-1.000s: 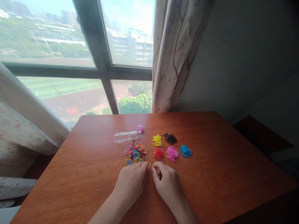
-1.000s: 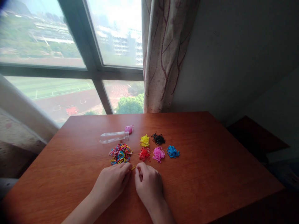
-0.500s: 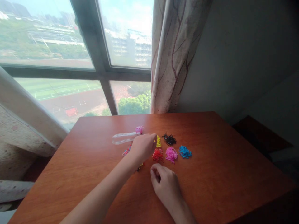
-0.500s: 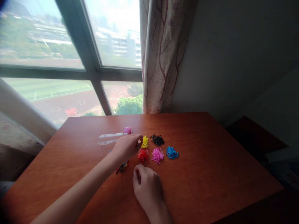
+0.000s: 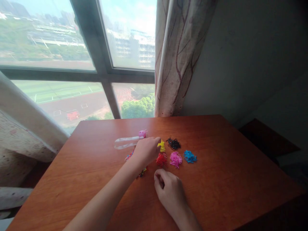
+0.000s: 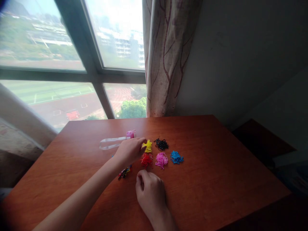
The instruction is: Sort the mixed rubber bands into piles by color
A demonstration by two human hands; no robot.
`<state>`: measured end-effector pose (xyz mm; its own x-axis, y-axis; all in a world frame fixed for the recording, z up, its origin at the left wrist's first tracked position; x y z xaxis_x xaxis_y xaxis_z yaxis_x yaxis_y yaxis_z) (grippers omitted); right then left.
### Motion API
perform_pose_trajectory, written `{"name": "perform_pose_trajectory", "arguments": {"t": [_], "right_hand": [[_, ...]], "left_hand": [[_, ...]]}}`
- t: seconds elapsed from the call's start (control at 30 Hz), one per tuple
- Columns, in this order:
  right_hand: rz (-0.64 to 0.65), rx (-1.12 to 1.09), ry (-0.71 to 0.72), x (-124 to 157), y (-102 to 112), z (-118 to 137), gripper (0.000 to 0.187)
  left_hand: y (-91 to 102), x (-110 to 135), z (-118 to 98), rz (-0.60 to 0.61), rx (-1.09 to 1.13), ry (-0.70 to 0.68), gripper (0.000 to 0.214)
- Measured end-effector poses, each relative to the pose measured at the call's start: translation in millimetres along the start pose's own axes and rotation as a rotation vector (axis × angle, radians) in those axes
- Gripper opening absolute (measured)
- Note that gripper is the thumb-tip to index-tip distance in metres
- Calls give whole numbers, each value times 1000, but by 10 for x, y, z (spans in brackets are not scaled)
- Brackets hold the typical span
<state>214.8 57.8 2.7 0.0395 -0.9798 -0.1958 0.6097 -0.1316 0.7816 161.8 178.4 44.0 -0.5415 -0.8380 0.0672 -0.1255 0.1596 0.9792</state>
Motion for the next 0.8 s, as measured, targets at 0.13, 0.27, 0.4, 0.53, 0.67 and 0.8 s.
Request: {"name": "perform_pose_trajectory", "arguments": {"t": [0.13, 0.27, 0.4, 0.53, 0.67, 0.8], "right_hand": [[16, 26, -7, 5, -1, 8, 16], [30, 41, -15, -1, -12, 8, 15], [41, 51, -18, -4, 2, 39, 15], [48, 67, -13, -8, 20, 83, 15], [27, 95, 10, -16, 35, 128, 15], [36, 120, 24, -20, -5, 144, 15]], "left_hand": [[103, 281, 129, -6, 15, 24, 23], [131, 652, 351, -20, 54, 73, 20], [24, 985, 617, -37, 126, 169, 25], [-128, 1185, 783, -32, 172, 237, 27], [-240, 1272, 827, 13, 176, 278, 23], [-336, 1291, 775, 83, 200, 267, 18]]}}
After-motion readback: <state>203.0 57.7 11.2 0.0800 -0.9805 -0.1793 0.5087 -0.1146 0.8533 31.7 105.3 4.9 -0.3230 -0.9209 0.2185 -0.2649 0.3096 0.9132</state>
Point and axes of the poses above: each hand's wrist, its own x-axis away from the middle knuckle, its own y-axis out of the back of the hand, z = x × y, the point moved 10 cm from there along -x, towards the middle knuckle, and after that the axes turned 3 degrees about z, right-handed, at the moved point
